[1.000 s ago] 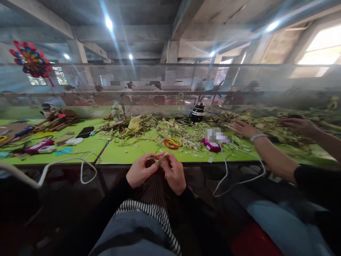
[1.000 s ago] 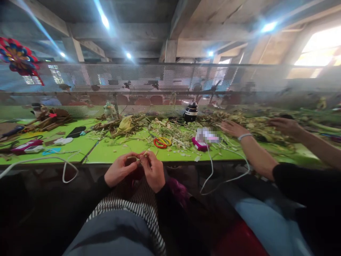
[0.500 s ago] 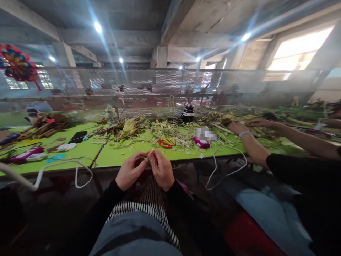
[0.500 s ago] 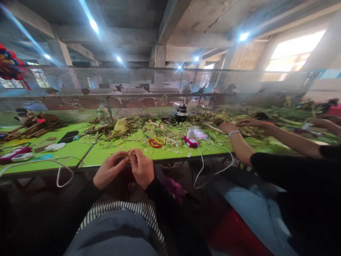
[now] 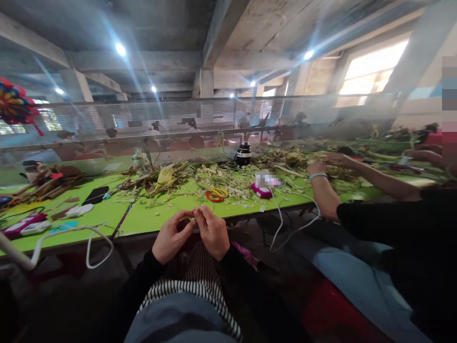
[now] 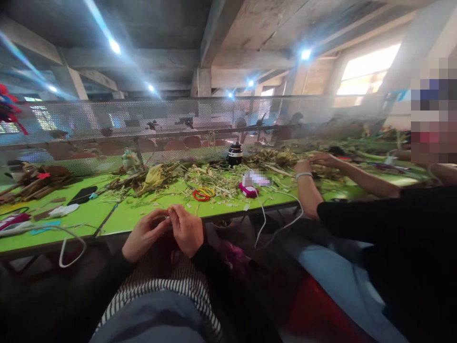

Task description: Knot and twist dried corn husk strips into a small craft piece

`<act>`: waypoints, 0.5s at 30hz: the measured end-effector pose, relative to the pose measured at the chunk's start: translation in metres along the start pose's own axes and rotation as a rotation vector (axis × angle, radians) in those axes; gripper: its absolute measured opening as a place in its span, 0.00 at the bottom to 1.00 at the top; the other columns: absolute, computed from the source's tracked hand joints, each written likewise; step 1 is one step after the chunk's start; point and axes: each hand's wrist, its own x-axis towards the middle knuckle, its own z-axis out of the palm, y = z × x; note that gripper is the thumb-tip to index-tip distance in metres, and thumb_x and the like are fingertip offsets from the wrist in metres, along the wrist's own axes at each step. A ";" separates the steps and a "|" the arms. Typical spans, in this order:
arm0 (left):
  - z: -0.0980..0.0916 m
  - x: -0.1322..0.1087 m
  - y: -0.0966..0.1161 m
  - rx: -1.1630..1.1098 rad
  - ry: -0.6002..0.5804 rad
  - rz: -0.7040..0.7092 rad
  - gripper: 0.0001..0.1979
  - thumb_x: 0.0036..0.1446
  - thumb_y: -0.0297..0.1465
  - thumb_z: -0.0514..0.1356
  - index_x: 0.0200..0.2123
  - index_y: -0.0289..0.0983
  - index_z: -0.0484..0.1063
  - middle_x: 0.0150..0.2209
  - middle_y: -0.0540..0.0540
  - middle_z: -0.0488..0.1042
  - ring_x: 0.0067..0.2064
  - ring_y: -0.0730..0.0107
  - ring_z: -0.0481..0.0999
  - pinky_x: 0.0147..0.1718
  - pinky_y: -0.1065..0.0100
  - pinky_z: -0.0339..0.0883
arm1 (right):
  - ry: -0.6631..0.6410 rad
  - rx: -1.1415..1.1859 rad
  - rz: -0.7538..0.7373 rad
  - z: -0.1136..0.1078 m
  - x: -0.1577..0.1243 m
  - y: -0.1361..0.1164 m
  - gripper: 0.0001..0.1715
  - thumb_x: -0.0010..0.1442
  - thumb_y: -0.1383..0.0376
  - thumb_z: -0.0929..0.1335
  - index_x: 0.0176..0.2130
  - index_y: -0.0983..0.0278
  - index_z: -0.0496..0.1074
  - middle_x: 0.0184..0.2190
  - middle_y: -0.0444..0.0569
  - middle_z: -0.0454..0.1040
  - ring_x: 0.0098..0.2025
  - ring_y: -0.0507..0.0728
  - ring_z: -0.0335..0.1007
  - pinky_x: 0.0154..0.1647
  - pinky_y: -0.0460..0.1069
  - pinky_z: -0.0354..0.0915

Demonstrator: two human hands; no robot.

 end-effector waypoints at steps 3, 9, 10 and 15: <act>0.002 0.001 -0.003 -0.022 -0.009 -0.005 0.12 0.55 0.38 0.56 0.35 0.35 0.70 0.34 0.45 0.75 0.38 0.66 0.74 0.42 0.67 0.66 | 0.021 0.011 0.006 -0.001 -0.002 0.003 0.13 0.65 0.61 0.58 0.40 0.60 0.69 0.34 0.49 0.76 0.35 0.54 0.74 0.36 0.46 0.66; 0.005 0.005 -0.007 -0.121 -0.084 -0.059 0.14 0.53 0.39 0.58 0.36 0.35 0.70 0.34 0.45 0.75 0.37 0.67 0.73 0.39 0.69 0.66 | 0.081 0.034 -0.020 -0.003 -0.010 0.004 0.13 0.64 0.62 0.59 0.41 0.60 0.72 0.36 0.50 0.78 0.38 0.55 0.74 0.39 0.47 0.66; 0.006 0.006 -0.008 -0.135 -0.098 -0.062 0.14 0.53 0.39 0.58 0.36 0.35 0.70 0.33 0.46 0.75 0.36 0.69 0.73 0.38 0.70 0.66 | 0.087 0.029 -0.017 -0.003 -0.012 0.004 0.13 0.64 0.62 0.60 0.40 0.60 0.72 0.36 0.50 0.78 0.37 0.55 0.74 0.39 0.47 0.66; 0.010 0.006 -0.015 -0.266 -0.139 -0.170 0.16 0.52 0.42 0.59 0.36 0.34 0.69 0.27 0.50 0.71 0.27 0.77 0.67 0.26 0.76 0.60 | 0.088 0.080 0.027 -0.004 -0.013 0.010 0.13 0.64 0.61 0.59 0.38 0.62 0.71 0.33 0.50 0.76 0.34 0.54 0.73 0.36 0.46 0.66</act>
